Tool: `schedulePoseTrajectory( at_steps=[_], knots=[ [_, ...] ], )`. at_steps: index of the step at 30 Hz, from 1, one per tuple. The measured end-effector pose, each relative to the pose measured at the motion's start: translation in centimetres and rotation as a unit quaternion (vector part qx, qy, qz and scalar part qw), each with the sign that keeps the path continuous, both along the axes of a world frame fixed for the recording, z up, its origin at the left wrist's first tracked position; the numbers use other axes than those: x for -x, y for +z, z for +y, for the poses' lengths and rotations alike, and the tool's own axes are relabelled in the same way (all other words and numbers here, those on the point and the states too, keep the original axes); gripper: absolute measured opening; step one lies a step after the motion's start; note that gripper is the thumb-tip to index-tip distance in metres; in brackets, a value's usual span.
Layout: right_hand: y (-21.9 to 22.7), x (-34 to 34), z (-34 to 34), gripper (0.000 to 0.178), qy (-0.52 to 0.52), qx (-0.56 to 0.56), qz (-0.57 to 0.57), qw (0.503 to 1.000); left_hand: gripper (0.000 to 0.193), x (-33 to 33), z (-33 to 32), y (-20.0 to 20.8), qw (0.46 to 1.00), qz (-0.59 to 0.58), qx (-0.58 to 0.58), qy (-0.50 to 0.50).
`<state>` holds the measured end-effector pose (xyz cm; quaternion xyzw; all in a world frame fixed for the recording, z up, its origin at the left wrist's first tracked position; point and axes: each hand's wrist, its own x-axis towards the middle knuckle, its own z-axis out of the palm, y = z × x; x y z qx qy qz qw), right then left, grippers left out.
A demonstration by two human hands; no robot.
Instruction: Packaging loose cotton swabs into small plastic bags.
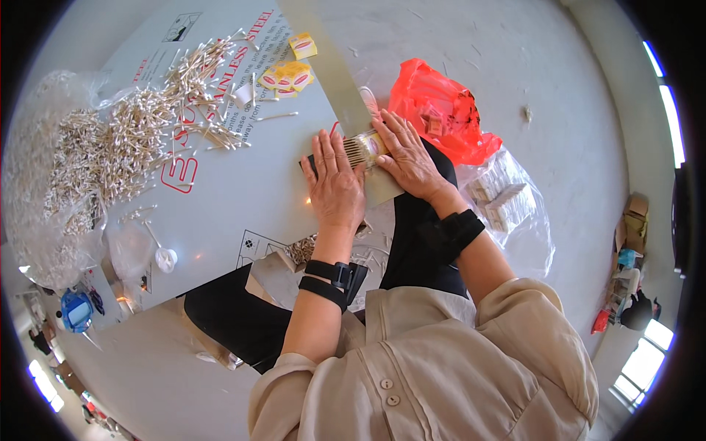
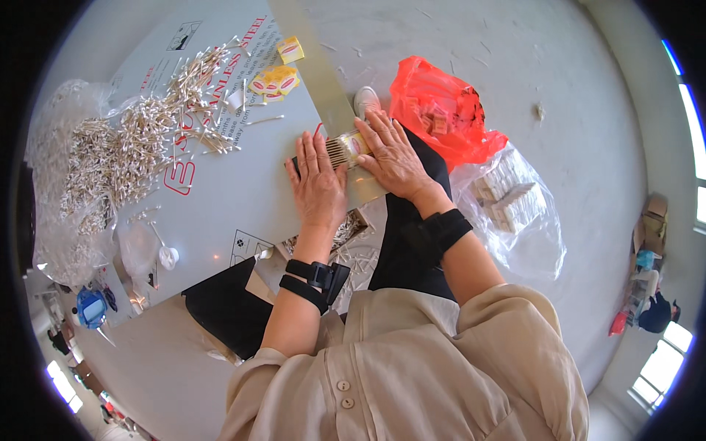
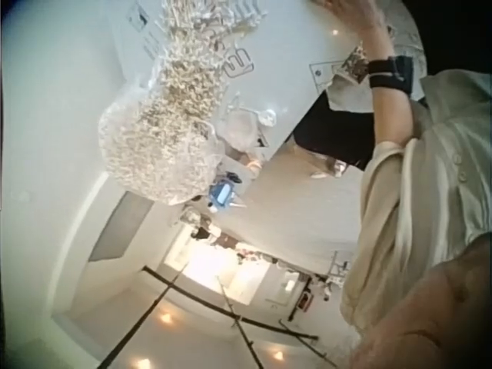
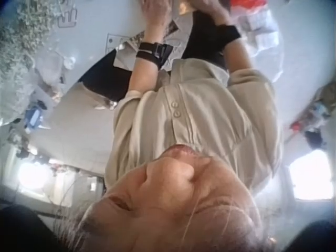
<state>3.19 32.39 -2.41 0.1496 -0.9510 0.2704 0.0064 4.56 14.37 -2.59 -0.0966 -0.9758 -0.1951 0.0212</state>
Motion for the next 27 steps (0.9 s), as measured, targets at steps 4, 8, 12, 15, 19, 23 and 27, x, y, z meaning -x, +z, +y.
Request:
schedulePoseTrajectory(
  at_steps=[4,8,12,15,19,23,27],
  knots=[
    [0.0,0.1,-0.1,0.064,0.009,0.024,0.004,1.0,0.071,0.0,0.1,-0.2,1.0,0.002,0.007,0.003],
    [-0.5,0.1,0.2,0.064,0.007,0.042,0.009,0.999,0.068,0.0,0.8,0.0,1.0,-0.002,0.013,0.007],
    [-1.0,0.0,0.3,0.062,0.011,0.076,0.013,0.997,0.066,-0.2,1.6,0.5,1.0,-0.01,-0.009,0.015],
    [-1.3,0.1,-0.2,0.062,0.007,0.084,0.008,0.996,0.064,-0.2,2.1,-0.1,0.998,-0.013,-0.049,0.029],
    [-1.2,-0.2,0.1,0.063,0.008,0.11,0.014,0.994,0.061,-0.2,2.4,0.1,0.991,-0.02,-0.132,0.005],
    [-1.8,-0.7,-0.4,0.057,-0.191,0.386,0.031,0.902,0.056,0.5,0.5,-0.5,0.955,0.08,-0.285,0.016],
    [-2.5,0.2,-1.9,0.043,-0.295,0.817,-0.129,0.478,0.051,2.1,-1.1,-0.9,0.87,0.071,-0.482,0.071]
  ],
)
